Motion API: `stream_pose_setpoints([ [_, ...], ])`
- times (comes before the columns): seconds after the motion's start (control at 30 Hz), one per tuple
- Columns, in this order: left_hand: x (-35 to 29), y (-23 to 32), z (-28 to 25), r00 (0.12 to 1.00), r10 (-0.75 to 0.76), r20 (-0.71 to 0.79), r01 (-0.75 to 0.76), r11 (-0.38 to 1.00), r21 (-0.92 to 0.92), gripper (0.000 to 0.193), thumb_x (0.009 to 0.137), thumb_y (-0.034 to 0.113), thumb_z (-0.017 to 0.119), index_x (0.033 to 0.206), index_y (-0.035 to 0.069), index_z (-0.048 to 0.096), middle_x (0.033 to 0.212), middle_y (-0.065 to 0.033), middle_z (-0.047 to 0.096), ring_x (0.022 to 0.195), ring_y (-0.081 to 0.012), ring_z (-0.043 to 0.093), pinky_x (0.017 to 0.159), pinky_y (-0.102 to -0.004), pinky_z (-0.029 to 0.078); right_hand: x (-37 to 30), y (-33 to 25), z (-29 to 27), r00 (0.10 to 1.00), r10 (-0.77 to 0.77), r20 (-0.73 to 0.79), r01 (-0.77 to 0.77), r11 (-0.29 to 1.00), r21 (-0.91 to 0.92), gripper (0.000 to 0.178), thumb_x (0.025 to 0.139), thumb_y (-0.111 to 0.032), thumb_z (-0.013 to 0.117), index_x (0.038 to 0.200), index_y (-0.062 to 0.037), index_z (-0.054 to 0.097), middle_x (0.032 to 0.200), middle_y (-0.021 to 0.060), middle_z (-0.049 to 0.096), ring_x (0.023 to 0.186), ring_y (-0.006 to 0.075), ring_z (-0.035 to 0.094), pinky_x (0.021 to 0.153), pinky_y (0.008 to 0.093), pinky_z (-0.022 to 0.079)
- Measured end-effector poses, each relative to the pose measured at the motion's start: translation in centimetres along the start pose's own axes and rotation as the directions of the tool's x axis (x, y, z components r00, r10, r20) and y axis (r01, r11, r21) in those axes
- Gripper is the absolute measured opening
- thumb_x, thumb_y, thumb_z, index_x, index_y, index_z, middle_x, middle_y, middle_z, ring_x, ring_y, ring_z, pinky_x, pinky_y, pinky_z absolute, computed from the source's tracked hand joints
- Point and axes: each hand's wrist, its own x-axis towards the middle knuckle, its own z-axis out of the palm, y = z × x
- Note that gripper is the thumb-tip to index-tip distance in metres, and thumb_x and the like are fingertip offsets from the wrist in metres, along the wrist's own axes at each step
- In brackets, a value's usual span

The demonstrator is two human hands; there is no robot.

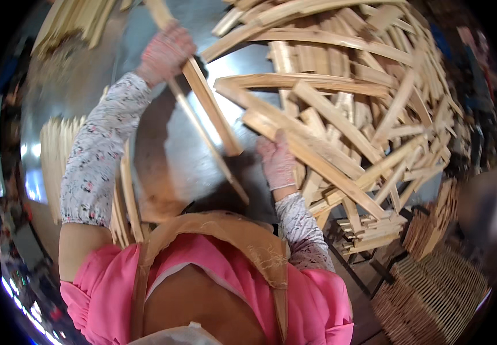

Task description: The person sorts thin wooden slats on a metal table, picking them up from a disorganized pile and arranging them into neat, parallel stacks. The person repeatedly gathers handfuls of slats, aligns them, and places them into a growing organized pile on the left side of the table.

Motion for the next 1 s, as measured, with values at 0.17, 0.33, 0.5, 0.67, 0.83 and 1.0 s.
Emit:
stream_pose_setpoints([
  [0.17, -23.1, -3.2, -1.1, 0.663, -0.702, 0.261, 0.744, 0.656, -0.127, 0.05, 0.09, 0.051, 0.075, 0.125, 0.015, 0.07, 0.118, -0.0099, 0.075, 0.117, -0.0329, 0.07, 0.109, -0.0447, 0.053, -6.1, -1.6, 3.2, 0.9, -0.165, 0.404, 0.423, 0.102, -0.9, 0.028, 0.105, -0.025, 0.069, 0.119, -0.0014, 0.074, 0.096, 0.0122, 0.078, 0.083, 0.024, 0.076, 0.071, 0.0385, 0.061],
  [0.33, -46.7, 1.8, 1.5, 0.061, -0.913, 0.403, 0.996, 0.032, -0.08, 0.078, 0.093, 0.059, 0.07, 0.152, 0.009, 0.059, 0.136, -0.0197, 0.072, 0.125, -0.0393, 0.069, 0.109, -0.0464, 0.054, -10.1, 3.2, 9.2, 0.89, 0.213, 0.403, 0.308, 0.369, -0.877, 0.03, 0.102, -0.028, 0.071, 0.117, -0.002, 0.076, 0.092, 0.0127, 0.076, 0.079, 0.0255, 0.071, 0.072, 0.0382, 0.058],
  [0.5, -60.8, 6.3, 5.8, -0.047, -0.874, 0.484, 0.997, -0.073, -0.036, 0.08, 0.095, 0.059, 0.069, 0.154, 0.006, 0.057, 0.159, -0.0232, 0.054, 0.142, -0.0361, 0.057, 0.114, -0.049, 0.05, -10.8, 14.4, 12.9, 0.569, 0.603, 0.559, 0.811, -0.302, -0.501, 0.025, 0.106, -0.028, 0.057, 0.12, -0.0162, 0.074, 0.099, 0.029, 0.073, 0.096, 0.0447, 0.074, 0.082, 0.0516, 0.06],
  [0.67, -61.1, 9.4, 8.7, 0.236, -0.907, 0.349, 0.972, 0.213, -0.105, 0.082, 0.094, 0.059, 0.072, 0.155, 0.006, 0.055, 0.156, -0.022, 0.057, 0.144, -0.0375, 0.054, 0.121, -0.0483, 0.043, -11.3, 26.7, 9.2, 0.704, 0.433, 0.563, 0.707, -0.354, -0.612, 0.047, 0.101, -0.043, 0.065, 0.118, -0.0002, 0.072, 0.098, 0.027, 0.074, 0.086, 0.041, 0.074, 0.079, 0.0472, 0.059],
  [0.83, -48.9, 14.4, -0.4, 0.591, -0.367, 0.718, 0.743, 0.595, -0.307, 0.081, 0.099, 0.054, 0.064, 0.164, 0.009, 0.045, 0.167, -0.0257, 0.045, 0.155, -0.0393, 0.043, 0.129, -0.0529, 0.033, -17.0, 23.4, 14.1, 0.788, 0.551, 0.275, 0.371, -0.07, -0.926, 0.06, 0.098, -0.047, 0.066, 0.126, 0.0058, 0.069, 0.111, 0.034, 0.074, 0.107, 0.0466, 0.073, 0.095, 0.0488, 0.056],
  [1.0, -51.6, 19.6, 7.0, 0.71, -0.551, 0.438, 0.674, 0.712, -0.197, 0.076, 0.1, 0.044, 0.061, 0.166, 0.012, 0.044, 0.175, -0.0244, 0.033, 0.163, -0.0398, 0.03, 0.135, -0.0539, 0.022, -19.9, 22.9, 15.3, 0.781, 0.53, 0.331, 0.569, -0.385, -0.727, 0.054, 0.101, -0.045, 0.066, 0.127, 0.0022, 0.069, 0.105, 0.0285, 0.076, 0.101, 0.0404, 0.076, 0.09, 0.05, 0.059],
])
